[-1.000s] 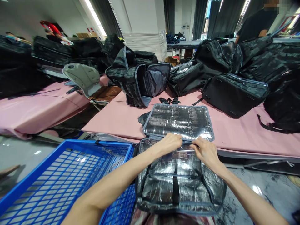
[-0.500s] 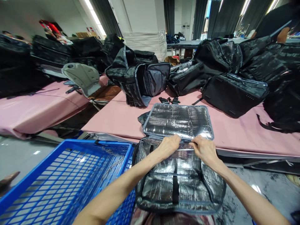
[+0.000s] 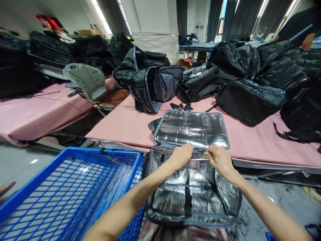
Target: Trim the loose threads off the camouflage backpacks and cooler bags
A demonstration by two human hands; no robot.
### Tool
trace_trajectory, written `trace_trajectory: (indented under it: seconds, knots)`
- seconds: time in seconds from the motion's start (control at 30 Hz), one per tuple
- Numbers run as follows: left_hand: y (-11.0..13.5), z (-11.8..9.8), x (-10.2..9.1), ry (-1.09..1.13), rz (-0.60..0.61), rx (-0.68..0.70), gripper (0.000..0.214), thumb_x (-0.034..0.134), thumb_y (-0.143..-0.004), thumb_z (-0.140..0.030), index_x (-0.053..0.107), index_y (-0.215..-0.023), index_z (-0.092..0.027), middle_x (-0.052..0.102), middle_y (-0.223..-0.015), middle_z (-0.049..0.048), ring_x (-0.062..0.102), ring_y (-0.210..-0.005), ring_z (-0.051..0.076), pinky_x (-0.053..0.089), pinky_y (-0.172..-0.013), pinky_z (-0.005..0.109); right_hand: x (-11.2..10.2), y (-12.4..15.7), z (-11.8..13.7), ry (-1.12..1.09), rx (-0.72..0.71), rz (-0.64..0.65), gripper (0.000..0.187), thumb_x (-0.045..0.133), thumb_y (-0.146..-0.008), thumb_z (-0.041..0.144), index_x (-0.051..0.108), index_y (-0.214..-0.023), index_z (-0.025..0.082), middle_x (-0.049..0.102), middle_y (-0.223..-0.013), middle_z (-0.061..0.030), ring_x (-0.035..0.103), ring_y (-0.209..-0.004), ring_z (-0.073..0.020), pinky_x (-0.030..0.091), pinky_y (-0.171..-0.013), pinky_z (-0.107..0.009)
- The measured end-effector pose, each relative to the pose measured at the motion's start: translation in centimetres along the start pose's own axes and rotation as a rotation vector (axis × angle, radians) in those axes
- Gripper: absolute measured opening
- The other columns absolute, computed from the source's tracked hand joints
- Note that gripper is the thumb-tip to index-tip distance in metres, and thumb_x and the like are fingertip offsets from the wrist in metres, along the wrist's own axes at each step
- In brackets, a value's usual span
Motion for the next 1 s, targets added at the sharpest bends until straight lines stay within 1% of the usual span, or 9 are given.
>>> trace_trajectory:
  seconds: [0.2, 0.37, 0.47, 0.57, 0.63, 0.7, 0.77, 0.9, 1.0]
  knots:
    - [1.8, 1.5, -1.1, 0.26, -0.195, -0.161, 0.016, 0.034, -0.088, -0.012, 0.05, -0.086, -0.015, 0.053, -0.078, 0.0025, 0.052, -0.067, 0.012, 0.041, -0.059, 0.023, 0.0, -0.2, 0.9, -0.065, -0.011, -0.049, 0.021, 0.048, -0.088, 0.035, 0.065, -0.087, 0.023, 0.061, -0.083, -0.0012, 0.057, -0.071, -0.0138, 0.025, -0.053, -0.024]
    - [1.6, 1.6, -1.0, 0.318, -0.209, -0.173, 0.016, 0.034, -0.087, -0.013, 0.05, -0.088, -0.015, 0.053, -0.08, 0.0031, 0.052, -0.067, 0.012, 0.043, -0.06, 0.023, 0.3, -0.7, 2.8, -0.021, -0.044, -0.049, 0.022, 0.046, -0.088, 0.036, 0.064, -0.091, 0.024, 0.061, -0.085, -0.0021, 0.056, -0.068, -0.0134, 0.023, -0.051, -0.024]
    - [1.5, 1.6, -0.9, 0.323, -0.175, -0.207, 0.018, 0.034, -0.087, -0.013, 0.051, -0.088, -0.015, 0.053, -0.081, 0.0039, 0.052, -0.068, 0.013, 0.043, -0.06, 0.024, 0.5, -1.1, 3.3, -0.011, -0.07, -0.021, 0.025, 0.043, -0.089, 0.034, 0.065, -0.088, 0.022, 0.061, -0.084, -0.0034, 0.056, -0.066, -0.014, 0.022, -0.05, -0.024]
    - [2.4, 1.6, -1.9, 0.413, -0.138, -0.239, 0.022, 0.031, -0.089, -0.016, 0.053, -0.089, -0.014, 0.056, -0.085, 0.0052, 0.053, -0.073, 0.013, 0.044, -0.066, 0.025, 0.3, -1.4, 2.3, -0.154, -0.044, -0.017, 0.027, 0.043, -0.088, 0.033, 0.065, -0.08, 0.021, 0.062, -0.081, -0.0024, 0.057, -0.067, -0.0145, 0.029, -0.054, -0.024]
    - [3.6, 1.3, -2.6, 0.533, -0.002, -0.191, 0.026, 0.031, -0.091, -0.02, 0.056, -0.085, -0.016, 0.059, -0.086, 0.0034, 0.054, -0.075, 0.011, 0.043, -0.069, 0.023, -0.1, -1.4, 1.1, -0.33, -0.01, -0.043, 0.025, 0.044, -0.087, 0.035, 0.064, -0.08, 0.021, 0.063, -0.082, -0.0011, 0.058, -0.071, -0.015, 0.035, -0.06, -0.024]
    - [5.1, 1.0, -2.8, 0.617, 0.22, -0.116, 0.03, 0.036, -0.09, -0.025, 0.061, -0.075, -0.019, 0.062, -0.079, -0.0009, 0.055, -0.071, 0.009, 0.042, -0.067, 0.019, -0.4, -1.3, 0.2, -0.436, 0.009, -0.064, 0.023, 0.048, -0.085, 0.038, 0.063, -0.086, 0.021, 0.064, -0.087, -0.0008, 0.059, -0.074, -0.0154, 0.039, -0.066, -0.025]
    - [6.1, 3.1, -3.4, 0.572, 0.266, -0.189, 0.031, 0.043, -0.088, -0.029, 0.063, -0.067, -0.02, 0.064, -0.074, -0.0029, 0.056, -0.068, 0.009, 0.042, -0.065, 0.019, -0.5, -1.2, 0.0, -0.414, -0.009, -0.072, 0.026, 0.052, -0.081, 0.039, 0.061, -0.098, 0.021, 0.063, -0.093, -0.0017, 0.059, -0.073, -0.0157, 0.04, -0.065, -0.026]
    - [6.2, 9.9, -5.8, 0.315, -0.127, -0.496, 0.021, 0.048, -0.086, -0.028, 0.066, -0.082, -0.019, 0.066, -0.088, 0.0014, 0.057, -0.085, 0.015, 0.043, -0.079, 0.026, -0.1, -2.0, 2.1, -0.278, -0.14, -0.057, 0.031, 0.051, -0.078, 0.019, 0.058, -0.108, 0.023, 0.062, -0.094, -0.0015, 0.058, -0.076, -0.0157, 0.036, -0.058, -0.023]
    - [5.8, 12.0, -5.3, 0.273, -0.171, -0.536, 0.015, 0.052, -0.084, -0.025, 0.065, -0.089, -0.019, 0.065, -0.092, 0.0026, 0.057, -0.089, 0.016, 0.044, -0.081, 0.028, 0.1, -3.4, 3.7, -0.203, -0.191, -0.04, 0.037, 0.045, -0.073, 0.007, 0.063, -0.101, 0.024, 0.063, -0.095, -0.0004, 0.059, -0.081, -0.0152, 0.033, -0.057, -0.021]
Point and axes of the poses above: each hand's wrist, its own y-axis away from the middle knuckle, its own x-axis out of the palm, z = x × y, the point moved 8 cm from there along -y, towards the middle knuckle
